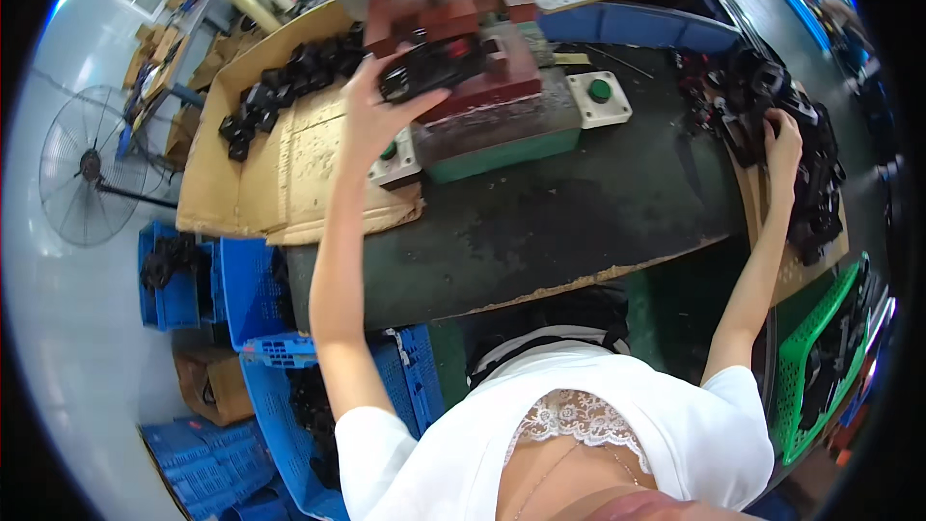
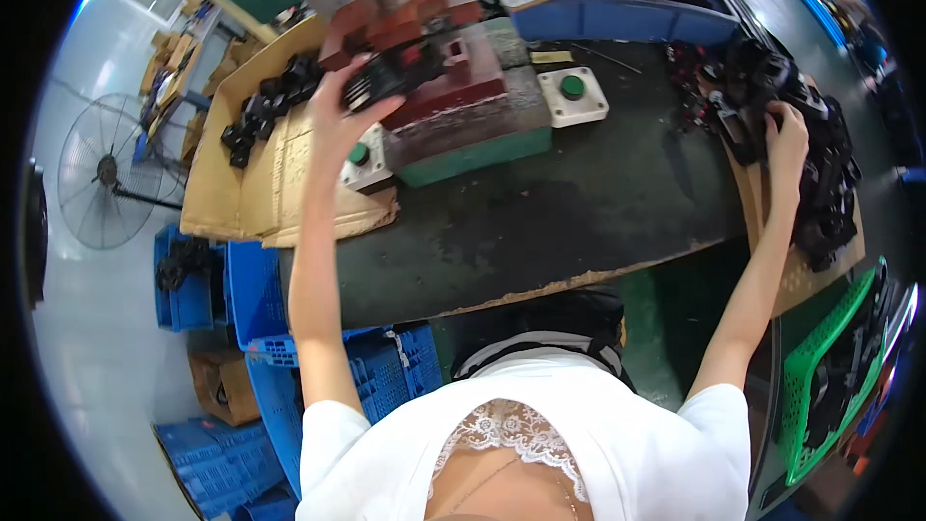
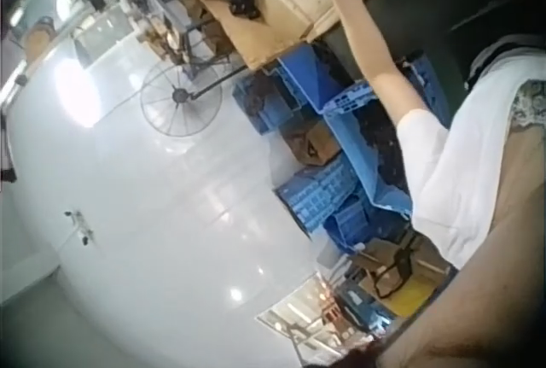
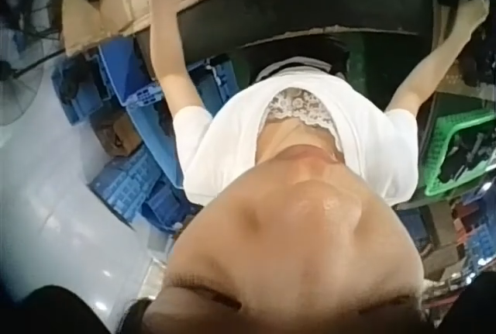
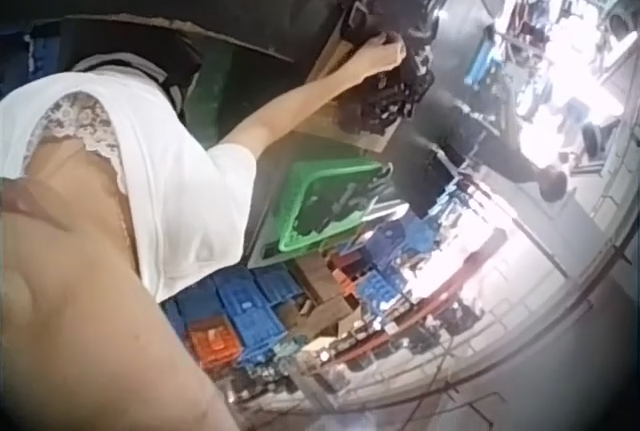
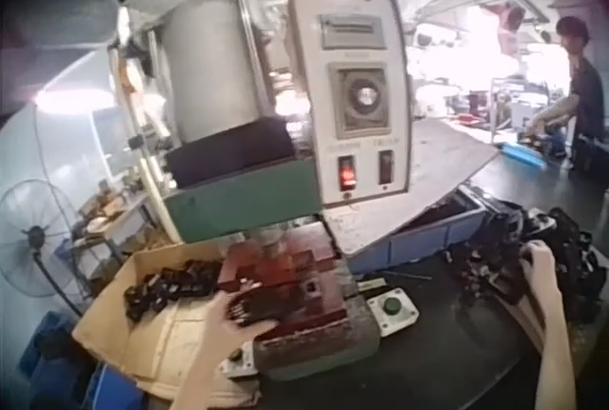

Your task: Operating a press machine to assemble black plastic components.

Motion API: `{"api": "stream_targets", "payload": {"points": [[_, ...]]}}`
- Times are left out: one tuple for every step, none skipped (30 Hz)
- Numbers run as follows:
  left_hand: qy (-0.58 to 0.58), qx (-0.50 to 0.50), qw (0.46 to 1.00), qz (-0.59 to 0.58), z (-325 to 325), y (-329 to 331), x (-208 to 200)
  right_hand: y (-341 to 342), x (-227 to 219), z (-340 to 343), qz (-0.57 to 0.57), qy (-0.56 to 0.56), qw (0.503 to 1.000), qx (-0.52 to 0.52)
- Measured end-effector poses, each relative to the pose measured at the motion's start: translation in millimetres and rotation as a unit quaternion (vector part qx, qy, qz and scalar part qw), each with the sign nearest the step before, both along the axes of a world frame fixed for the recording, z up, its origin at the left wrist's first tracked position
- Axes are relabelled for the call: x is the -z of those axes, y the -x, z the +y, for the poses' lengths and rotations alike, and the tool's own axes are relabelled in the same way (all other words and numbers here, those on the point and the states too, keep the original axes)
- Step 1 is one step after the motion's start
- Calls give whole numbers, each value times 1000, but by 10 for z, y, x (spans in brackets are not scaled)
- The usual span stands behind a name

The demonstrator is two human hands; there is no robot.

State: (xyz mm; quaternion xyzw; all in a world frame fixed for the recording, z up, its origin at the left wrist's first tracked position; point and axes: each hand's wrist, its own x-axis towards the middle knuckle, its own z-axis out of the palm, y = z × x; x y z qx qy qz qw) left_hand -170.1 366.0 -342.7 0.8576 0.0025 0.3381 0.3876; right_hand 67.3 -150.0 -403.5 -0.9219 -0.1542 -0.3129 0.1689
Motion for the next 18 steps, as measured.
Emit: {"api": "stream_targets", "payload": {"points": [[-37,-21,999,0,67,212,2,0,-25,26,6,-9,1000,8],[-4,-34,999,-21,179,452,84,0,-70,61,2,-37,999,16],[9,-132,991,3,267,832,158,-63,-12,135,3,-72,997,14],[-42,-155,987,-3,370,1120,166,-51,-104,101,2,-97,995,12],[5,-199,980,10,409,1373,206,-57,-134,66,4,-125,992,7],[13,-276,960,48,446,1678,190,-54,-175,61,-34,-114,993,-2],[-25,-324,945,44,577,1965,290,-61,-224,79,-73,-103,992,-14],[-23,-360,932,40,665,2240,366,-65,-272,109,-108,-96,989,-15],[-24,-397,917,31,749,2467,471,-67,-331,114,-111,-96,989,-11],[-12,-449,892,53,799,2685,554,-81,-383,136,-97,-114,988,-22],[1,-499,863,77,856,2862,654,-102,-411,147,-83,-132,987,-33],[8,-523,848,88,922,3001,775,-141,-435,154,-99,-134,985,-50],[16,-547,831,100,1012,3104,937,-149,-466,174,-101,-134,985,-52],[59,-547,830,85,1137,3211,1119,-157,-495,222,-113,-142,982,-55],[64,-551,829,72,1122,3189,1184,-157,-534,301,-124,-149,979,-57],[69,-554,828,58,1115,3166,1235,-129,-586,355,-103,-167,979,-56],[71,-553,829,41,1122,3142,1269,-97,-641,414,-81,-185,978,-55],[66,-543,837,16,1057,3075,1248,-155,-658,397,-103,-172,977,-72]]}}
